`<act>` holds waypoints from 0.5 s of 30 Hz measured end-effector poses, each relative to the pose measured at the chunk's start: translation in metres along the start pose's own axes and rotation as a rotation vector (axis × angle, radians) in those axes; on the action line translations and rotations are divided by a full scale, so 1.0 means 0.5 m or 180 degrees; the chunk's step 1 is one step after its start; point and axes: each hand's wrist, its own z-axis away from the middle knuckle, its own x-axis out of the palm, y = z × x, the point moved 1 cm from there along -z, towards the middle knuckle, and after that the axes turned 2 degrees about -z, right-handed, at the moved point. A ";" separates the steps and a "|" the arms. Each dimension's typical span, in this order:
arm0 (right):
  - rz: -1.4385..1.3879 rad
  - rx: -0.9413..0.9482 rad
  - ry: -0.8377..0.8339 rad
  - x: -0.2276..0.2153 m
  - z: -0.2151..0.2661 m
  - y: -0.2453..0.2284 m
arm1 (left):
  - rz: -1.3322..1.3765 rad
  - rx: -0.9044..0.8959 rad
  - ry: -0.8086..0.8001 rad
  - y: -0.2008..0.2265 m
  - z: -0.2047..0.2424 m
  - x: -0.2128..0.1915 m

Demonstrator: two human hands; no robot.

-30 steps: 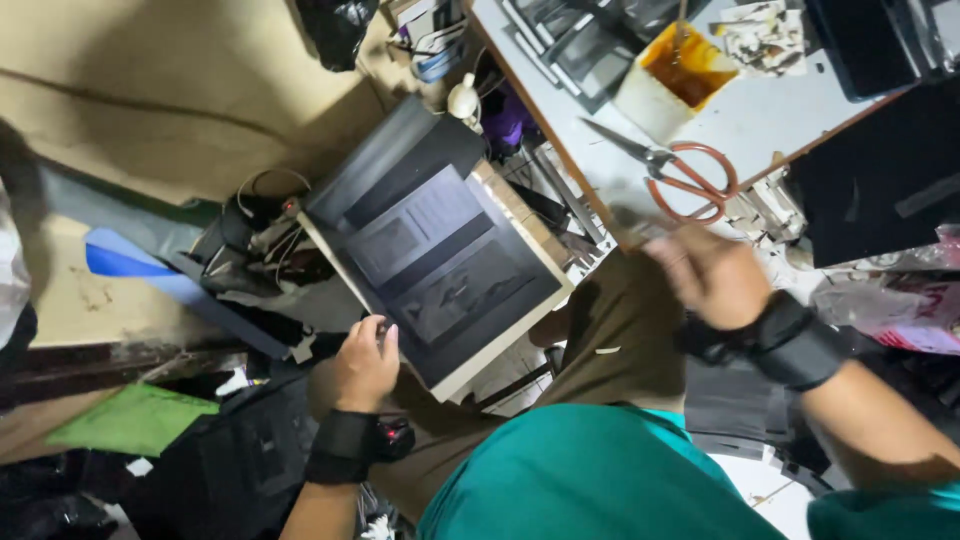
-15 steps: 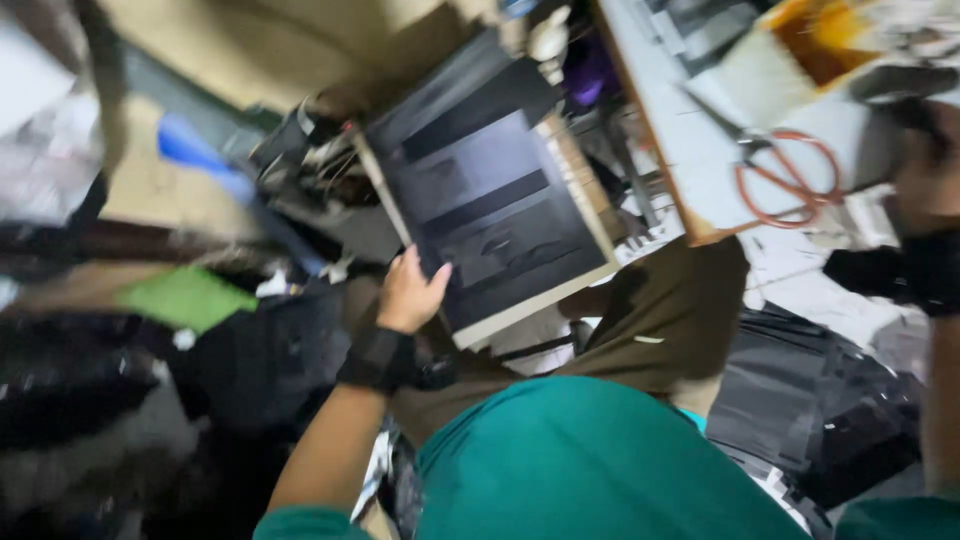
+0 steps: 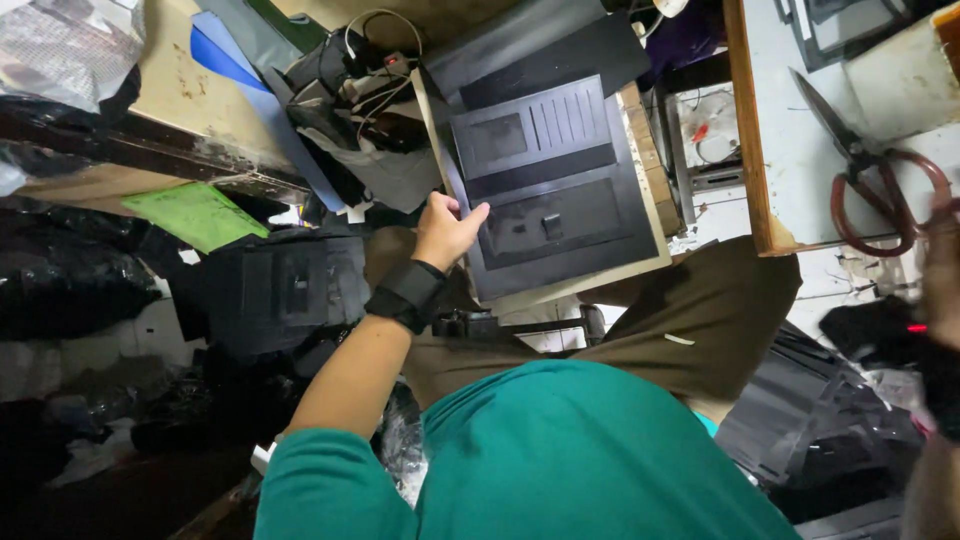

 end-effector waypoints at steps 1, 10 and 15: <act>-0.0141 0.0023 0.0038 0.016 0.001 -0.224 | 0.0064 -0.0062 0.0041 0.012 0.002 -0.008; 0.0643 -0.0648 -0.0849 0.354 -0.054 -0.392 | 0.1012 -0.0184 0.0505 -0.030 -0.057 0.037; 0.1187 -0.0872 -0.0815 0.450 -0.041 -0.269 | 0.0252 0.0966 0.0580 -0.021 0.019 -0.030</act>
